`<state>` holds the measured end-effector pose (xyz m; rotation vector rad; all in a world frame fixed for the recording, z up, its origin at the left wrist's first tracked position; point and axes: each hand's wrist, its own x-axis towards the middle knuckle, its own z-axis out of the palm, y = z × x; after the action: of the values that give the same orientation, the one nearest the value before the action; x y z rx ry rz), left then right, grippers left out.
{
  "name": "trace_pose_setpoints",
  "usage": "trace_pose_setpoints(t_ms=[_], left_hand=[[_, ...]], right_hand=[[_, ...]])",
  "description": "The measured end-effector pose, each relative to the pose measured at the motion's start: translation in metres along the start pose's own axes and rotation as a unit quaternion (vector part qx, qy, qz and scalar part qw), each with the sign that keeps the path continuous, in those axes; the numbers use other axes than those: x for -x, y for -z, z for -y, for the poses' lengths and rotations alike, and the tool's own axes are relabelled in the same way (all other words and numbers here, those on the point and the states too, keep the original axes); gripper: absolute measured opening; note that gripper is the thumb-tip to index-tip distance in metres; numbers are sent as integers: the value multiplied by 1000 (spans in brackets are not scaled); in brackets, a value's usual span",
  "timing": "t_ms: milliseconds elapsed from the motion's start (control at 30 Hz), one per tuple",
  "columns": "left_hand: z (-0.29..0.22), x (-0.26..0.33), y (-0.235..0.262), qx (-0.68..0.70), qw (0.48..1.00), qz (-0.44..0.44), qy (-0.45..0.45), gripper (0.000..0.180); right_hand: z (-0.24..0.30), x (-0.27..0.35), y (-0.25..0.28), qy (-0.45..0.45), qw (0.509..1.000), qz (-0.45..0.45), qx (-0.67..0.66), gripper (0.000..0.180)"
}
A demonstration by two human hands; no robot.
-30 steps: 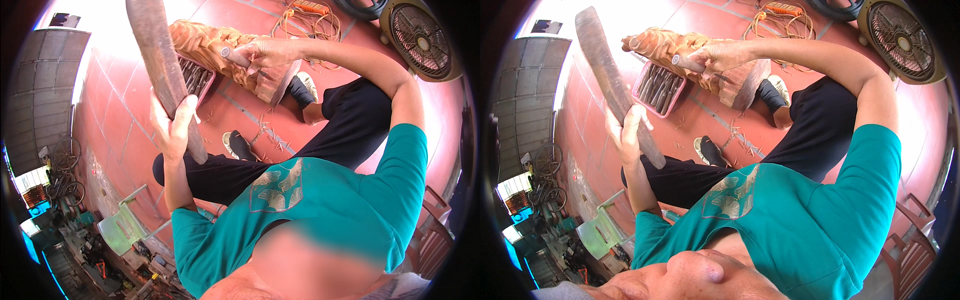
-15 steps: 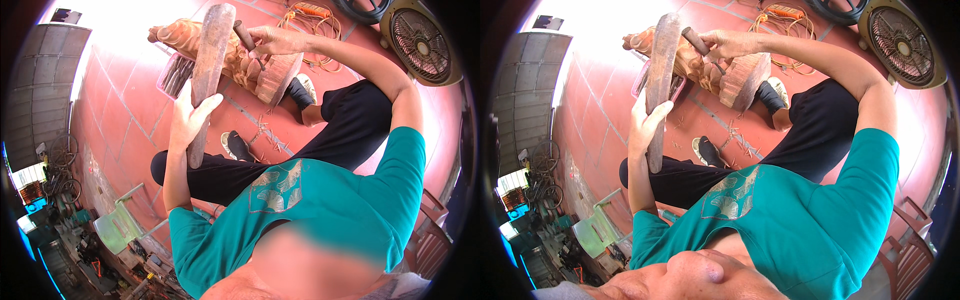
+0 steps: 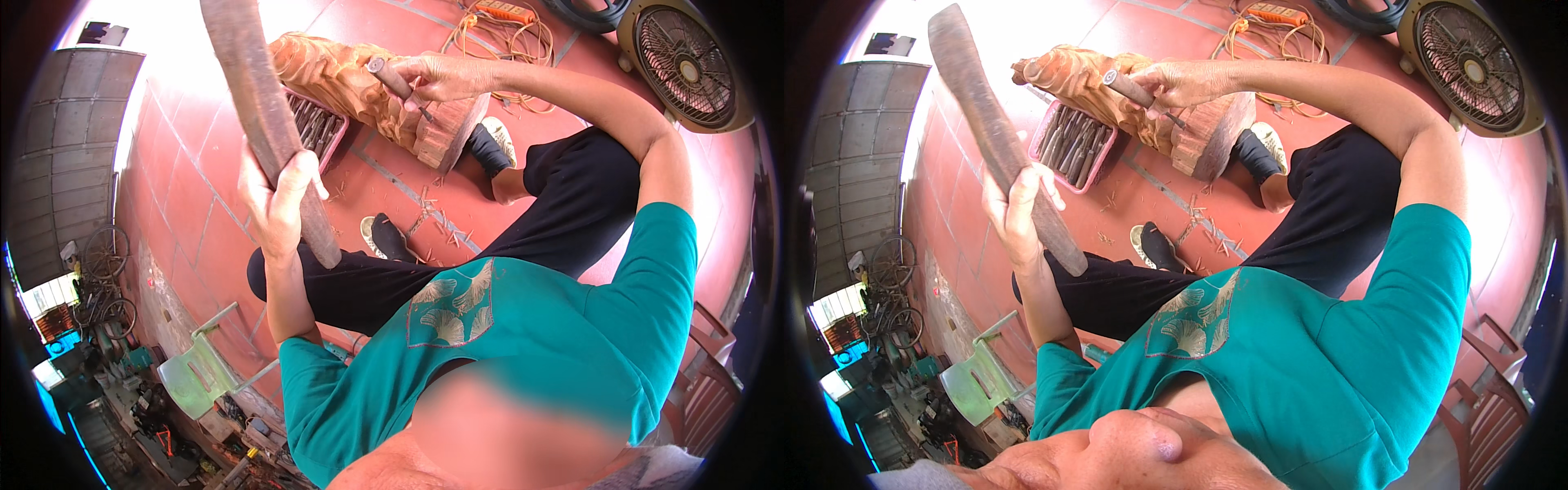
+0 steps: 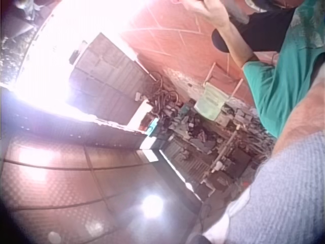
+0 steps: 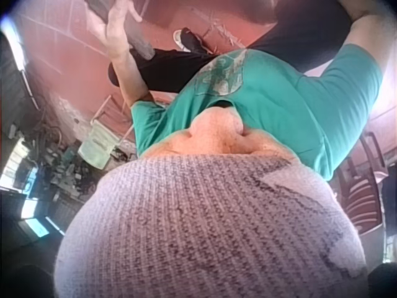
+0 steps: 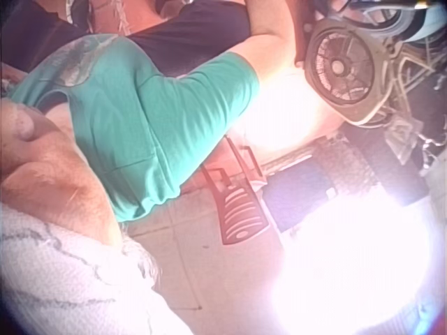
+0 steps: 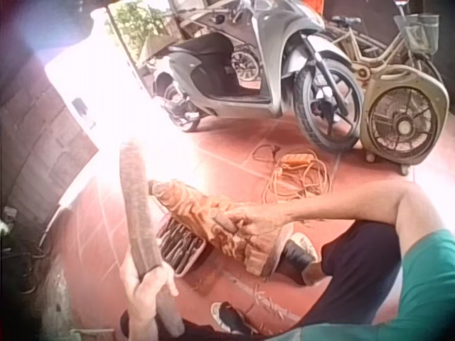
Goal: The person sits on the floor and carves a wooden sculpture using a chisel and mallet. They repeatedly strike the chisel to shape the wood, occasionally adjusting the tool and the sculpture's position.
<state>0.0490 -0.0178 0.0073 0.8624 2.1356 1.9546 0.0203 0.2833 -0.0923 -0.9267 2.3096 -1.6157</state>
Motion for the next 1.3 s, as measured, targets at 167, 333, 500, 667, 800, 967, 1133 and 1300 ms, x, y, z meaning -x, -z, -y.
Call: trace_pose_setpoints(t_ms=[167,333,500,667,800,967,1133,1300], left_hand=[[-5,-1,2,-6,999,-24,-36,51],[-5,0,4,1,999,-33,-37,51],[-3,2,1,-11,998,-43,-54,51],[14,-3,-5,-385,911,126,81,48],[11,-2,-11,-242,963,103,63,47],[-1,3,-5,-78,996,1,53,47],[10,1,-17,-246,968,31,42,47],[22,-3,-11,-264,958,100,42,50]], right_hand=[[0,1,0,-7,1000,8,-8,20],[3,0,0,-16,1000,7,-21,20],[13,0,1,-45,999,23,-7,20],[-6,-6,-3,-61,997,50,-14,18],[-4,-8,-4,-26,998,51,7,20],[5,-3,-3,-58,997,38,17,22],[3,-4,-3,-13,999,30,22,27],[-3,0,10,-100,994,20,45,25]])
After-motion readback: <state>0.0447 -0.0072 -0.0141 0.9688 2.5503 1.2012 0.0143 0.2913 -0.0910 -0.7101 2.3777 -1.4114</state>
